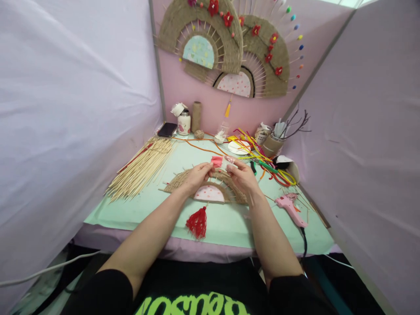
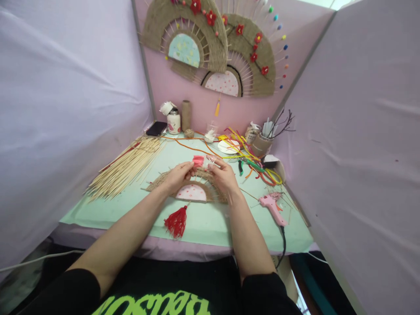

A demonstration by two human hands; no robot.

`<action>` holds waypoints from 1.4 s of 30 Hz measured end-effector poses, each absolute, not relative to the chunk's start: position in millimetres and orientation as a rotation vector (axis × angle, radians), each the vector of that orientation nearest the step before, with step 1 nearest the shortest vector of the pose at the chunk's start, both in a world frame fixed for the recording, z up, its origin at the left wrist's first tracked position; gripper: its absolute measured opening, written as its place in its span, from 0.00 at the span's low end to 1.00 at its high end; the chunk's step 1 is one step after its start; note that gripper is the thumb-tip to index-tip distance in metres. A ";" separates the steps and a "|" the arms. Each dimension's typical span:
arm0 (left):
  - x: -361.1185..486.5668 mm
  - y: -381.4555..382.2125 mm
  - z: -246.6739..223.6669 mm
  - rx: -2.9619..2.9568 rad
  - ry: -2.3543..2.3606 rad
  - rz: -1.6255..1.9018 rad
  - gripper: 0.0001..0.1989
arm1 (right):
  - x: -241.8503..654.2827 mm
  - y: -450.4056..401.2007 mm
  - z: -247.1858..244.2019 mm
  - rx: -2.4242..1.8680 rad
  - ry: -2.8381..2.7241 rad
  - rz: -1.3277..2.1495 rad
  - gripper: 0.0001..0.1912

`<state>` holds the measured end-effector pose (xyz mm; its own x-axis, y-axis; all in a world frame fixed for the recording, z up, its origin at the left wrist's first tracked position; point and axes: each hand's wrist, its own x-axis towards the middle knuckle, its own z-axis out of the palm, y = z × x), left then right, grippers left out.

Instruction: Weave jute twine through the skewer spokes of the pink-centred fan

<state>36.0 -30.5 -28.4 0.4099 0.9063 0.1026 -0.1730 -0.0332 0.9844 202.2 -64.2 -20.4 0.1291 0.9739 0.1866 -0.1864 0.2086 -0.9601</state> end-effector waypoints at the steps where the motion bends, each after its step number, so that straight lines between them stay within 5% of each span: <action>1: 36.3 -29.9 -29.3 1.264 0.727 0.995 0.19 | 201.0 -63.9 -21.5 -0.976 -1.081 1.071 0.16; 8: 34.8 -30.8 -29.7 1.242 0.671 0.984 0.16 | 196.6 -60.5 -27.6 -1.138 -1.267 0.808 0.10; 21: 32.0 -24.1 -36.3 1.377 0.896 1.058 0.17 | 198.3 -67.9 -20.8 -1.207 -1.304 0.771 0.19; 32: 44.2 -34.1 -38.1 1.725 0.946 1.060 0.15 | 184.5 -64.2 -38.7 -1.441 -1.759 0.014 0.14; 42: 38.4 -37.0 -34.8 2.150 1.128 1.125 0.12 | 172.6 -69.9 -34.3 -1.397 -1.900 0.020 0.13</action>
<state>38.4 -37.0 -34.8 0.3289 0.8300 0.4505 0.4528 -0.5572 0.6960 172.6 -69.9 -34.3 -0.1090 0.8214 0.5598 0.8095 0.4002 -0.4296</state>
